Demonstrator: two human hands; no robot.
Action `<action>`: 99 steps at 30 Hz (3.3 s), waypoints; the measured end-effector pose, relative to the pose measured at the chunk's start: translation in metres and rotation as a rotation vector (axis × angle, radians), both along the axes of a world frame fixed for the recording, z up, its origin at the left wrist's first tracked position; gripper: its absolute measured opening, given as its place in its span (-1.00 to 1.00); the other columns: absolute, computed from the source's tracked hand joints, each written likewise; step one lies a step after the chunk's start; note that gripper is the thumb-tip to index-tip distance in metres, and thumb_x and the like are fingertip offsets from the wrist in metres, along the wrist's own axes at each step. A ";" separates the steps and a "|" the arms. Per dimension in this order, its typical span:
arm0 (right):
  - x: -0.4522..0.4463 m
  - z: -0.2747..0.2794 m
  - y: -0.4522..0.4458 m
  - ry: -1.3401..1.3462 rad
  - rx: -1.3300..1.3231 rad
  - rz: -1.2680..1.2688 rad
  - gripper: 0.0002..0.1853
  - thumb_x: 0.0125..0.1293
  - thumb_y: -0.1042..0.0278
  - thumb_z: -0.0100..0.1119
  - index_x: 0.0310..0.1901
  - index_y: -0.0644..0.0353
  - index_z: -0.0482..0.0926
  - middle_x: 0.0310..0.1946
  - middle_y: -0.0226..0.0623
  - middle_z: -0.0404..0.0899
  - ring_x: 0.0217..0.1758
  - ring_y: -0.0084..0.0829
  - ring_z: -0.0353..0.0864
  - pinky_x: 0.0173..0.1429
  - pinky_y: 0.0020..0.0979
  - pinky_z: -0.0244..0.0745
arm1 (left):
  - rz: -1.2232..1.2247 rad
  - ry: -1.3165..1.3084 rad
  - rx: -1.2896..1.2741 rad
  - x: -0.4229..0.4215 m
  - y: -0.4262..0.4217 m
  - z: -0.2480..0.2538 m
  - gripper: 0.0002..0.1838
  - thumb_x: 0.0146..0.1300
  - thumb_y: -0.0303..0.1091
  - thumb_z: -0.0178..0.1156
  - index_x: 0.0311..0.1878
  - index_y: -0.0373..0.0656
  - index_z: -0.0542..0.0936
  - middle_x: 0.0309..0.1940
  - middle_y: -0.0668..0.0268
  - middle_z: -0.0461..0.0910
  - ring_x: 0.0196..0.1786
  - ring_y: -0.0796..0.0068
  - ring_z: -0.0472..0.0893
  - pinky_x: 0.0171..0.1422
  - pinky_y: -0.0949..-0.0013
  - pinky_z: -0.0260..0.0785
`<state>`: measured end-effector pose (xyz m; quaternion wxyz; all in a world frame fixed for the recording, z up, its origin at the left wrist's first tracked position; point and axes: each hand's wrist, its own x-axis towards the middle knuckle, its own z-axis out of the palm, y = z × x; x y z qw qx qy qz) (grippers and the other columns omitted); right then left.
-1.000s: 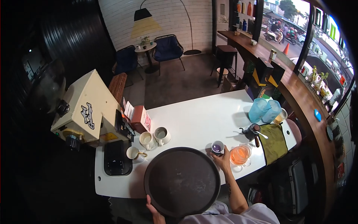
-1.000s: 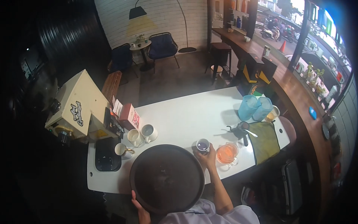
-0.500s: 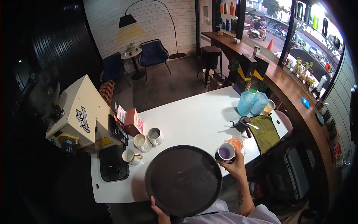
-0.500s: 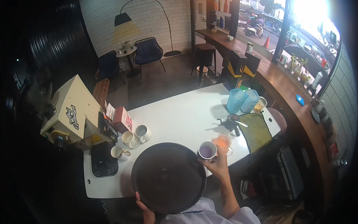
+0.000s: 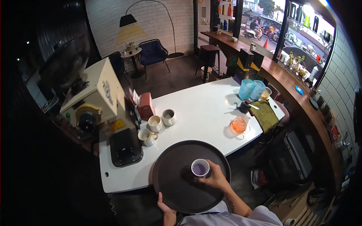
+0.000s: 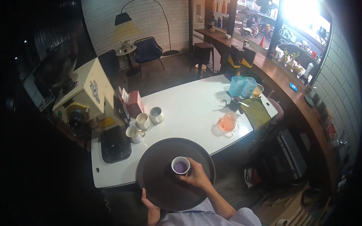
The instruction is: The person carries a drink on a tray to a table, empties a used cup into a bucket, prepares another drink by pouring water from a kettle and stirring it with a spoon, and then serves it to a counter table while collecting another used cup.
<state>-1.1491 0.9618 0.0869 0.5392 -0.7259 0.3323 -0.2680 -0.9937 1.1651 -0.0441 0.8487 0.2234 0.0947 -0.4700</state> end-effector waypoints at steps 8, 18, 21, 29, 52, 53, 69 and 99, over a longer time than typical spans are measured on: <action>0.075 -0.026 0.100 -0.042 -0.104 0.267 -0.26 -0.12 0.45 0.55 0.19 0.32 0.50 0.02 -0.08 0.65 0.10 -0.25 0.68 0.11 -0.31 0.61 | 0.222 -0.044 0.063 0.025 0.116 0.010 -0.37 0.44 0.03 -0.01 0.36 -0.29 0.41 0.28 0.04 0.51 0.29 -0.03 0.51 0.43 -0.05 0.32; 0.188 -0.020 0.191 0.007 -0.057 0.700 -0.31 -0.14 0.40 0.65 0.09 0.29 0.53 -0.04 -0.13 0.66 0.08 -0.28 0.67 0.19 -0.31 0.53 | 0.591 0.018 -0.075 0.047 0.238 -0.003 -0.40 0.52 0.02 -0.09 0.36 -0.29 0.41 0.31 0.07 0.50 0.31 0.04 0.50 0.45 0.01 0.28; 0.233 -0.024 0.209 -0.061 -0.164 0.911 -0.22 -0.08 0.39 0.64 0.22 0.30 0.46 0.07 -0.09 0.58 -0.04 -0.25 0.71 0.10 -0.29 0.59 | 0.644 -0.020 -0.267 0.064 0.268 -0.019 -0.40 0.53 0.02 -0.11 0.37 -0.29 0.40 0.33 0.07 0.48 0.32 0.04 0.48 0.46 0.01 0.27; 0.360 -0.003 0.225 -0.235 -0.338 0.671 -0.53 0.05 0.37 0.51 -0.01 0.34 0.60 0.00 -0.05 0.60 0.14 -0.08 0.55 0.26 -0.17 0.42 | 0.931 -0.144 0.069 0.159 0.345 0.005 -0.42 0.56 -0.01 -0.15 0.41 -0.26 0.35 0.34 0.10 0.45 0.36 0.11 0.44 0.49 0.04 0.21; 0.679 -0.108 0.358 -0.001 0.422 0.021 -0.53 0.54 0.14 0.10 0.27 0.37 0.47 -0.08 -0.43 0.58 -0.03 -0.61 0.46 0.14 -0.54 0.36 | 0.537 -0.026 0.647 0.644 0.474 0.012 -0.50 0.31 -0.12 0.22 0.19 -0.27 0.56 0.11 0.11 0.62 0.12 0.07 0.58 0.29 0.05 0.38; 0.686 -0.125 0.361 0.056 0.401 -0.038 -0.43 0.52 0.02 0.09 0.28 0.41 0.44 0.04 -0.21 0.55 0.15 -0.44 0.43 0.28 -0.42 0.30 | 0.455 -0.017 0.598 0.669 0.474 0.019 -0.50 0.26 -0.15 0.27 0.18 -0.25 0.57 0.10 0.13 0.63 0.13 0.09 0.58 0.27 0.05 0.39; 0.840 -0.125 0.276 -0.140 0.232 -0.419 -0.61 0.57 0.14 0.01 0.04 0.39 0.55 -0.27 -0.42 0.59 -0.16 -0.58 0.46 -0.06 -0.46 0.40 | -0.028 -0.422 0.540 0.943 0.282 0.007 -0.29 0.27 -0.28 0.35 0.42 -0.28 0.29 0.24 0.15 0.47 0.24 0.21 0.51 0.33 0.13 0.37; 1.045 -0.108 -0.144 -0.257 0.136 -1.142 -0.76 0.56 0.25 0.03 -0.17 0.28 0.54 -0.42 -0.69 0.31 -0.31 -0.77 0.21 -0.26 -0.59 0.16 | -0.752 -0.694 0.389 1.228 -0.377 0.052 -0.33 0.24 -0.22 0.37 0.30 -0.37 0.35 0.15 0.08 0.52 0.17 0.21 0.55 0.27 0.17 0.41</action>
